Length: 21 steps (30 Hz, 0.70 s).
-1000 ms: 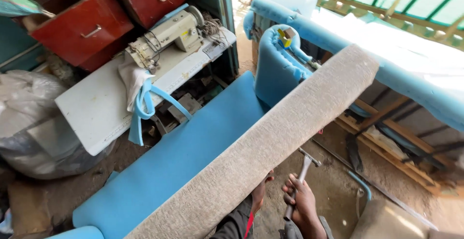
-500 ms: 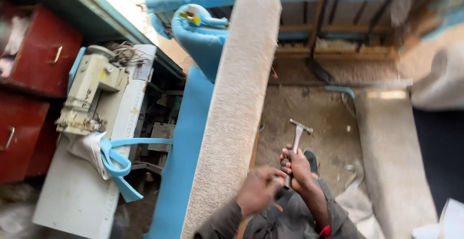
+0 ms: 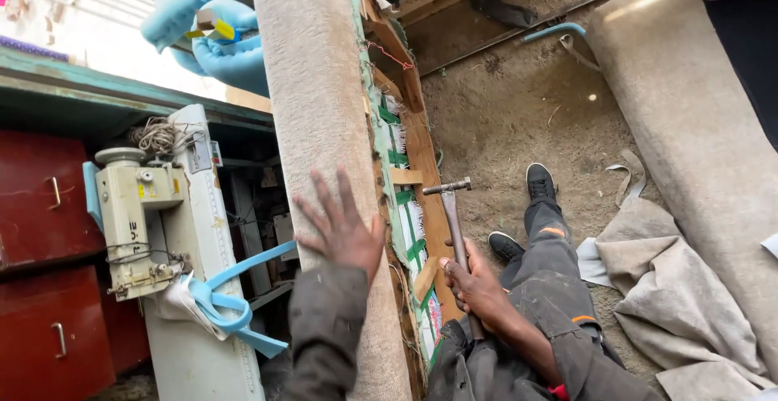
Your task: Hammering fabric onto a sofa arm frame to secure it during the reupholstery process.
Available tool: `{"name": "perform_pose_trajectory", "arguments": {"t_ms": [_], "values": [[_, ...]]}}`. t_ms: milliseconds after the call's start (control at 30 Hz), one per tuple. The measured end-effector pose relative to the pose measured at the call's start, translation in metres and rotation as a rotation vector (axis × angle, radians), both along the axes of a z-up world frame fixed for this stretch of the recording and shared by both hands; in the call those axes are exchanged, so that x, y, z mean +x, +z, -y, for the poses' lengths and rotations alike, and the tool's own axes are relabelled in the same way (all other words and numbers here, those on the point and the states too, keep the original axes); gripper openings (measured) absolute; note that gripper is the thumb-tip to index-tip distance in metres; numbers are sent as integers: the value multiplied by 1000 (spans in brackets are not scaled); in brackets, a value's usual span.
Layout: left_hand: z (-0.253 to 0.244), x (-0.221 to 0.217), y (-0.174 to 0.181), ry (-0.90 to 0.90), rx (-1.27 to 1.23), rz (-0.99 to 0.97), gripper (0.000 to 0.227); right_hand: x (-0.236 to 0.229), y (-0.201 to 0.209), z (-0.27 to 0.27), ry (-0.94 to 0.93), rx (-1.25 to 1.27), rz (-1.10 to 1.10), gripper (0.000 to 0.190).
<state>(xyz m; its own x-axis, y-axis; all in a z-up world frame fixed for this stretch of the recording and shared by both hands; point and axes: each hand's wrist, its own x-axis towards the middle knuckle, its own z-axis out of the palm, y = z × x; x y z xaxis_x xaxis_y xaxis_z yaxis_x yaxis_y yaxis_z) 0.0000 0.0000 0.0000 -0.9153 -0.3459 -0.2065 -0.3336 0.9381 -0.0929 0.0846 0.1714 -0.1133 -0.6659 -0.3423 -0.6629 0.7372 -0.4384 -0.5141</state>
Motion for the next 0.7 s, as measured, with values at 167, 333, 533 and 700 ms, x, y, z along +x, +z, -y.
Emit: {"name": "perform_pose_trajectory", "arguments": {"t_ms": [167,333,533,700], "values": [[6,49,-6,116,-3,23,112,-12,9,5,12,-4,-24,40],[14,50,-7,150,102,14,113,-11,-5,19,11,-111,-60,37],[1,45,1,145,52,-26,112,-6,13,15,37,-65,-44,36],[11,50,-15,108,31,-33,113,-5,26,-1,102,-102,-47,39]]}}
